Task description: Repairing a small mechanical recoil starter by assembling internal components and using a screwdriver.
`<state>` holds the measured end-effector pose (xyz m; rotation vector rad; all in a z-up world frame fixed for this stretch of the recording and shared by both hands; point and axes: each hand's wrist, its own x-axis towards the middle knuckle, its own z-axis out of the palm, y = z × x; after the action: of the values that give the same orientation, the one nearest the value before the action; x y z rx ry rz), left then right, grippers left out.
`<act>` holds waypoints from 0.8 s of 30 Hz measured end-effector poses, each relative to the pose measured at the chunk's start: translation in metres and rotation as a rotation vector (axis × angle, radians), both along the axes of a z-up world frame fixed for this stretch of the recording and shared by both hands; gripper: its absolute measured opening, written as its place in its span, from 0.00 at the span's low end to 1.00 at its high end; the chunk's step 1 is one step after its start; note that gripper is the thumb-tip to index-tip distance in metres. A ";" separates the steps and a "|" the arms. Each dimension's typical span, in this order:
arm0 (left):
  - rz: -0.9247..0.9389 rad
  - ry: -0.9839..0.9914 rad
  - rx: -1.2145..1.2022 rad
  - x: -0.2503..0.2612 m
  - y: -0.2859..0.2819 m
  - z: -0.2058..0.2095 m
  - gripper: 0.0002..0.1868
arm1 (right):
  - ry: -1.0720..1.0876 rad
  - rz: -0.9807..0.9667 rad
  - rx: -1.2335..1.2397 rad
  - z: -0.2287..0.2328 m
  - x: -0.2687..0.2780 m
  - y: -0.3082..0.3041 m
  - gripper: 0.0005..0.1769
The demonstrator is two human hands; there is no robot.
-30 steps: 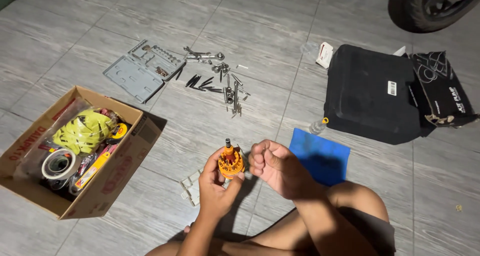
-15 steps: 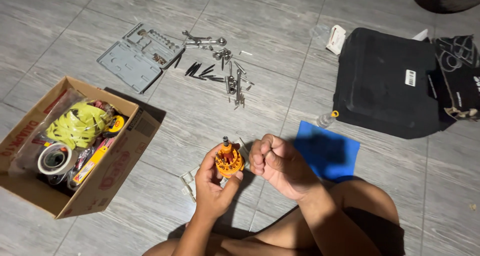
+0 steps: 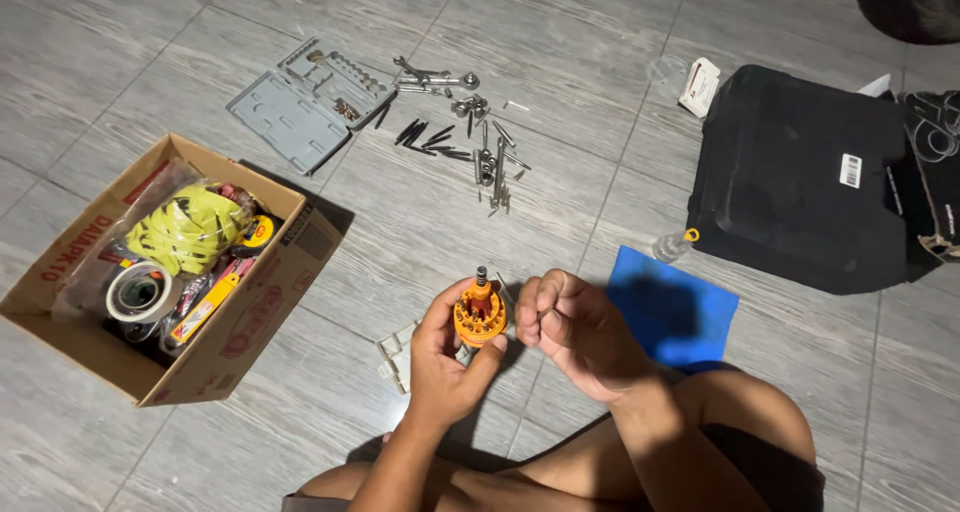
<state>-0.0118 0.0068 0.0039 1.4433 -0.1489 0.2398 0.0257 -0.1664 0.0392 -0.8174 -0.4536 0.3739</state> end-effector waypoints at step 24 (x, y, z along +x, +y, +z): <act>0.028 -0.021 0.040 0.001 -0.003 0.006 0.31 | -0.443 -0.588 -0.529 -0.005 -0.010 0.007 0.04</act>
<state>-0.0108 0.0042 0.0102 1.4840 -0.1511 0.2760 0.0156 -0.1593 0.0346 -1.5110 -0.5044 -0.2591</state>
